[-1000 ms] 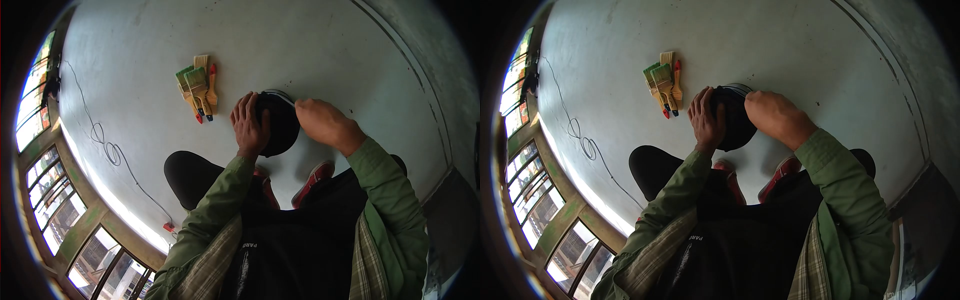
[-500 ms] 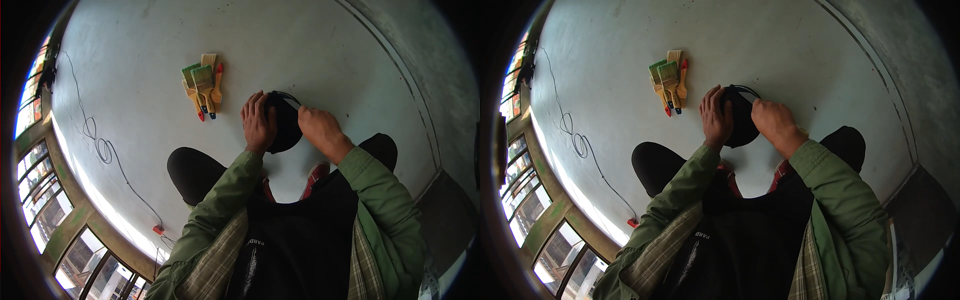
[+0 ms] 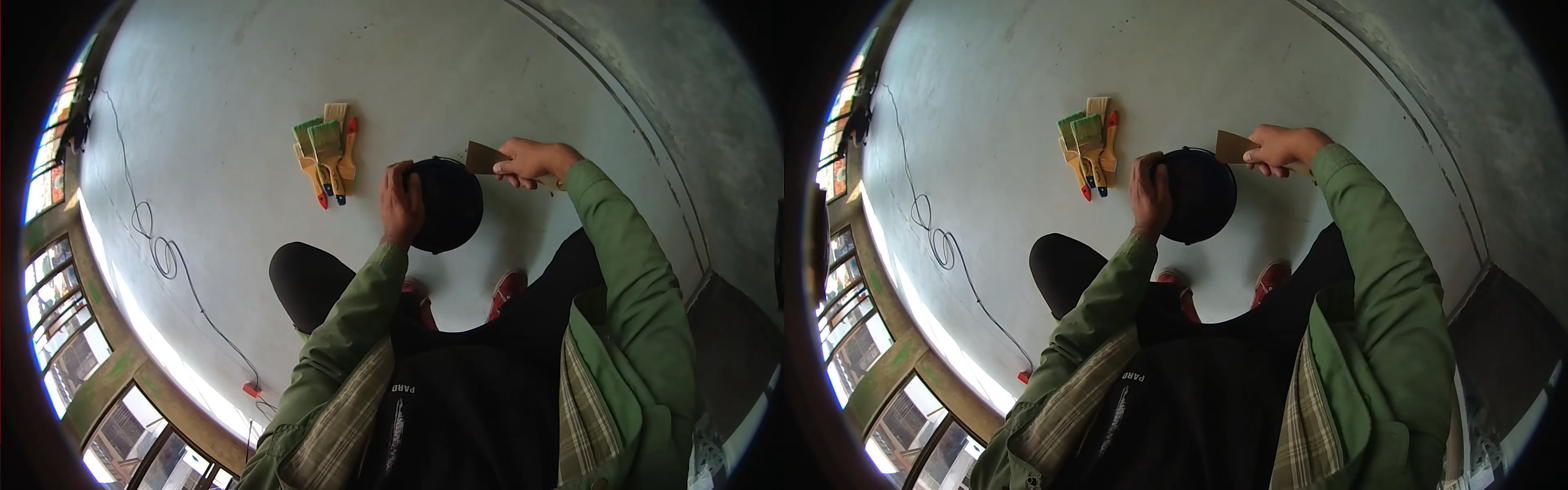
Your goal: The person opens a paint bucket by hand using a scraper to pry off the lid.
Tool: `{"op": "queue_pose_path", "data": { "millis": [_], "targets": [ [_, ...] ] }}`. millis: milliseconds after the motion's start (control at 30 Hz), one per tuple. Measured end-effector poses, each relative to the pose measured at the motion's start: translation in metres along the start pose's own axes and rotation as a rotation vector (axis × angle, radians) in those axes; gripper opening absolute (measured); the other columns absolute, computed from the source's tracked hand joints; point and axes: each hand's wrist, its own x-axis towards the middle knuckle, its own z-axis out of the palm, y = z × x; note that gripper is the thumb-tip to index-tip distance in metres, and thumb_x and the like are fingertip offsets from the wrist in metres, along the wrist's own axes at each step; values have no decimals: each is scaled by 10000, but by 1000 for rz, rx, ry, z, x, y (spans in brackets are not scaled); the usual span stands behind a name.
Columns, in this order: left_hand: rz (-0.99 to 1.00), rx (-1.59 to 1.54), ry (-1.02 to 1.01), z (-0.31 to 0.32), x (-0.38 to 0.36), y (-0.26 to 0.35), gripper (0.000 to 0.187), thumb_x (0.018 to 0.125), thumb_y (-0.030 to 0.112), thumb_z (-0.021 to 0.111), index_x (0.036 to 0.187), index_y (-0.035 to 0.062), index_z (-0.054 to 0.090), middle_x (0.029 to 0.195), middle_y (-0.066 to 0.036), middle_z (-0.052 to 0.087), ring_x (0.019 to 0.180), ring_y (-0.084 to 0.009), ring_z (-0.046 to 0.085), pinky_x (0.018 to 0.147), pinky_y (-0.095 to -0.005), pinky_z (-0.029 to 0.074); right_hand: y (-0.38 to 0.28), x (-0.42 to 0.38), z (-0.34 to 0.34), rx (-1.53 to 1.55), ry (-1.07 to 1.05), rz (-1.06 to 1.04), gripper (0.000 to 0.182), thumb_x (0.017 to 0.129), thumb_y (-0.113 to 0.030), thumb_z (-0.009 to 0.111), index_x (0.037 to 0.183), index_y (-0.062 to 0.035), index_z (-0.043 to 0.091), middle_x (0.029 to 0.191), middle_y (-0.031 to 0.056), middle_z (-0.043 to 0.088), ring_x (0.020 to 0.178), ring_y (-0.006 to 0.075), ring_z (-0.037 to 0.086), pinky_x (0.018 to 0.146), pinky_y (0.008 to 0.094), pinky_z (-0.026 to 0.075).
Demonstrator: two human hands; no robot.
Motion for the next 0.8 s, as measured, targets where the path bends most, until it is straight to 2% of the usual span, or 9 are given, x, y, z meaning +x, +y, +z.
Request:
{"op": "queue_pose_path", "data": {
  "millis": [133,200,333,400,433,500,633,733,800],
  "targets": [
    [-38,-12,13,-5,-8,1,196,909,131,529,1074,26,543,1007,-157,579,947,-337,570,844,-391,447,19,23,-5,94,-144,-24,316,983,-293,505,893,0,582,604,34,525,464,107,474,463,285,413],
    [-43,-16,39,1,-1,1,197,910,133,526,1075,26,542,1003,-157,576,937,-332,572,839,-385,450,25,35,-12,137,-163,-26,362,968,-371,528,884,-23,583,640,41,544,493,114,472,500,295,402],
    [-51,19,29,2,-4,-2,199,907,131,525,1077,27,541,1006,-155,575,943,-327,573,846,-382,449,20,50,-2,-64,-37,-40,421,944,-444,544,866,-31,554,640,81,576,511,184,538,526,345,440],
    [-51,-3,31,5,-2,-5,204,912,135,523,1083,24,540,1013,-153,576,950,-329,571,852,-387,448,20,47,13,-584,691,-360,481,901,-506,570,898,-27,521,703,128,622,653,303,621,620,419,479],
    [-55,5,24,6,-5,-6,204,912,135,523,1083,24,540,1013,-153,576,950,-329,571,852,-387,448,22,47,20,-574,686,-362,481,901,-506,570,898,-27,521,703,128,622,653,303,621,620,419,479],
    [-39,25,51,7,-5,-6,215,914,139,522,1092,20,538,1015,-153,577,956,-327,571,856,-390,447,20,48,30,-583,824,-406,509,878,-535,577,954,-37,504,818,155,651,810,364,629,711,476,479],
    [-59,25,41,7,-6,-6,223,919,146,520,1099,15,536,1017,-155,577,958,-325,571,861,-392,446,17,50,36,-476,794,-293,549,862,-582,571,913,-37,518,816,135,652,822,334,629,718,448,478],
    [-59,21,49,8,-6,-6,226,920,150,520,1098,13,535,1016,-155,578,958,-323,573,862,-393,446,18,58,33,-278,662,-192,594,841,-635,572,837,-42,535,751,110,624,742,275,609,679,400,467],
    [-77,-12,67,9,-6,-6,230,921,160,520,1098,13,535,1009,-153,578,950,-320,574,860,-394,446,24,66,36,-88,550,-199,636,823,-679,568,743,-49,537,688,64,578,662,193,542,637,346,438]
  ]
}}
